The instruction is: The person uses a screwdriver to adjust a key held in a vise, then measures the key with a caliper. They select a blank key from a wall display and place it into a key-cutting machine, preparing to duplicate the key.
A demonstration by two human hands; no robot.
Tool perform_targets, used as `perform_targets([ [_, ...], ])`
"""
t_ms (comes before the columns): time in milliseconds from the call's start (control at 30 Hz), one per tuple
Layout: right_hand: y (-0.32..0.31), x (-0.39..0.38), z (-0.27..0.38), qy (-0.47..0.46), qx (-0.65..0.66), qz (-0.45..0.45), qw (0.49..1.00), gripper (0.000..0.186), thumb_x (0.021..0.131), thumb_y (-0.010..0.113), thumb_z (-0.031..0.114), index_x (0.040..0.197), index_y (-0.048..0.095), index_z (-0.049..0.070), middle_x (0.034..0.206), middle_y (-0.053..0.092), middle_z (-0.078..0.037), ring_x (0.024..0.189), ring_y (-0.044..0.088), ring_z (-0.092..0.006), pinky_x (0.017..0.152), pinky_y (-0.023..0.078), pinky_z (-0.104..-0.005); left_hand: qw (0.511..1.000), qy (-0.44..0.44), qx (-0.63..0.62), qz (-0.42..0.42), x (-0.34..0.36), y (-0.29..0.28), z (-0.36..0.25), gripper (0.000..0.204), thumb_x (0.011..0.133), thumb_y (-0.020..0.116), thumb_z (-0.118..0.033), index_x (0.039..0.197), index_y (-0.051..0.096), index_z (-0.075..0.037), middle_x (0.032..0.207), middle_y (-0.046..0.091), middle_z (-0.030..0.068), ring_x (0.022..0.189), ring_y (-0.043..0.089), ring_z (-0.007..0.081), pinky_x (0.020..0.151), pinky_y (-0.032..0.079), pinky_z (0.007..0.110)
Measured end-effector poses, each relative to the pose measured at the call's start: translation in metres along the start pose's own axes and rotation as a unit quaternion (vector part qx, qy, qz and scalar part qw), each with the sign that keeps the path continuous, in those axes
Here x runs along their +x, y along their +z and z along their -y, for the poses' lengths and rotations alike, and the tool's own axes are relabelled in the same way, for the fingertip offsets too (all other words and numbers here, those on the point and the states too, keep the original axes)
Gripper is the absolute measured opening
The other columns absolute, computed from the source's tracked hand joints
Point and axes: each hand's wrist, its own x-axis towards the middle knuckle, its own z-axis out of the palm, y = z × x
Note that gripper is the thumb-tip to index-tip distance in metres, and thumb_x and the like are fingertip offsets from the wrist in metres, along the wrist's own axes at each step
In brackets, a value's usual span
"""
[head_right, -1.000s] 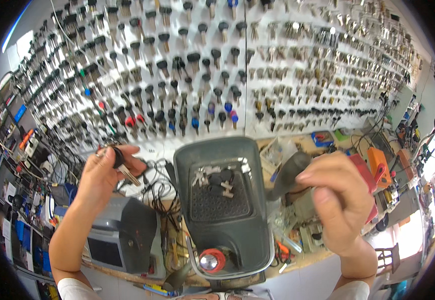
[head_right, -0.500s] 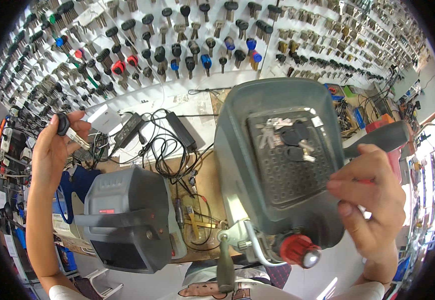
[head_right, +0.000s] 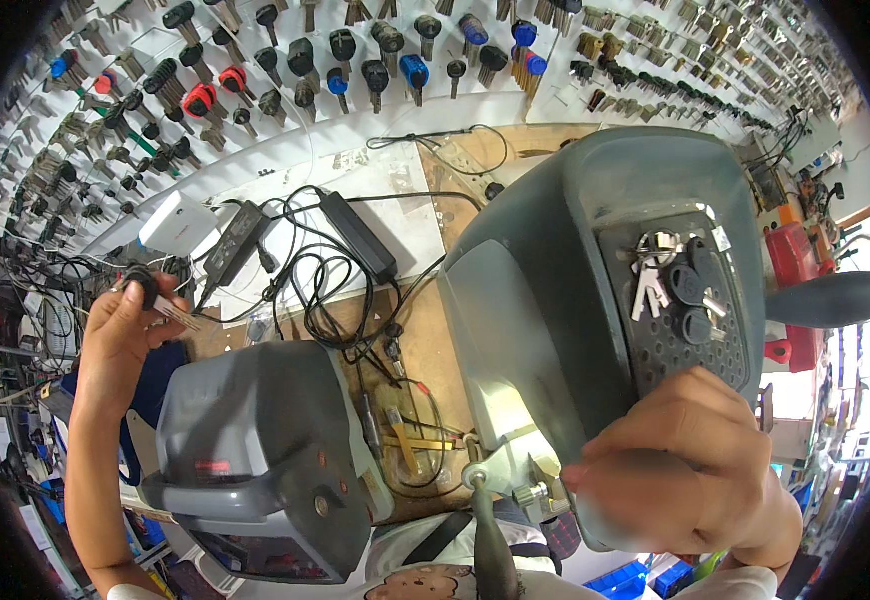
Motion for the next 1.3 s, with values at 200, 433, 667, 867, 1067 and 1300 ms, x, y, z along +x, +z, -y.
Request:
perform_targets([
  [200,0.004,0.01,0.004,0.034,-0.053,0.016,0.998,0.014,0.066,0.067,0.018,0.079,0.07,0.014,0.075,0.063,-0.001,0.056,0.051,-0.0144,0.052,0.033,-0.0299,0.988,-0.059,0.033,0.139,0.028,0.038,0.004,0.045,0.092,0.05,-0.04,0.101,0.059,0.002,0.093,0.066,0.0133,0.09,0.063,0.0207,0.083,0.049,0.033],
  [433,0.029,0.052,0.004,-0.014,-0.116,0.109,0.987,0.026,0.064,0.071,0.019,0.088,0.068,0.01,0.085,0.063,-0.009,0.06,0.056,-0.0171,0.055,0.039,-0.0316,0.925,-0.122,-0.045,0.356,0.019,0.094,0.017,0.029,0.098,0.045,-0.025,0.107,0.053,0.001,0.098,0.064,0.0118,0.092,0.061,0.0197,0.087,0.046,0.034],
  [667,0.054,0.078,0.011,-0.008,-0.149,0.205,0.967,0.057,0.063,0.068,0.01,0.118,0.056,-0.001,0.104,0.06,-0.017,0.062,0.058,-0.0185,0.053,0.045,-0.0298,0.874,0.049,-0.019,0.484,0.002,0.138,0.016,0.019,0.091,0.054,-0.015,0.098,0.051,0.003,0.076,0.057,0.021,0.073,0.058,0.038,0.063,0.044,0.042],
  [867,0.064,0.092,0.004,0.002,-0.046,0.266,0.963,0.05,0.068,0.066,0.014,0.115,0.054,0.001,0.109,0.058,-0.014,0.061,0.057,-0.016,0.053,0.048,-0.0264,0.885,0.064,-0.048,0.459,0.005,0.125,0.019,0.017,0.09,0.057,-0.014,0.09,0.054,0.003,0.067,0.054,0.0175,0.062,0.055,0.033,0.058,0.042,0.039],
  [1067,0.078,0.095,-0.006,-0.009,-0.083,0.293,0.953,0.036,0.07,0.065,0.018,0.102,0.056,0.005,0.105,0.058,-0.009,0.068,0.057,-0.0158,0.058,0.044,-0.0278,0.886,0.028,-0.06,0.459,0.017,0.122,0.033,0.017,0.089,0.06,-0.013,0.089,0.06,0.004,0.072,0.06,0.016,0.063,0.058,0.0255,0.06,0.044,0.033],
  [1300,0.086,0.092,-0.005,-0.027,-0.122,0.34,0.932,0.022,0.067,0.064,0.02,0.083,0.057,0.008,0.073,0.052,0.0,0.064,0.053,-0.0134,0.055,0.037,-0.0275,0.863,-0.011,-0.057,0.502,0.027,0.124,0.043,0.015,0.087,0.061,-0.01,0.097,0.064,0.001,0.082,0.065,0.0165,0.072,0.064,0.0255,0.066,0.048,0.03],
])
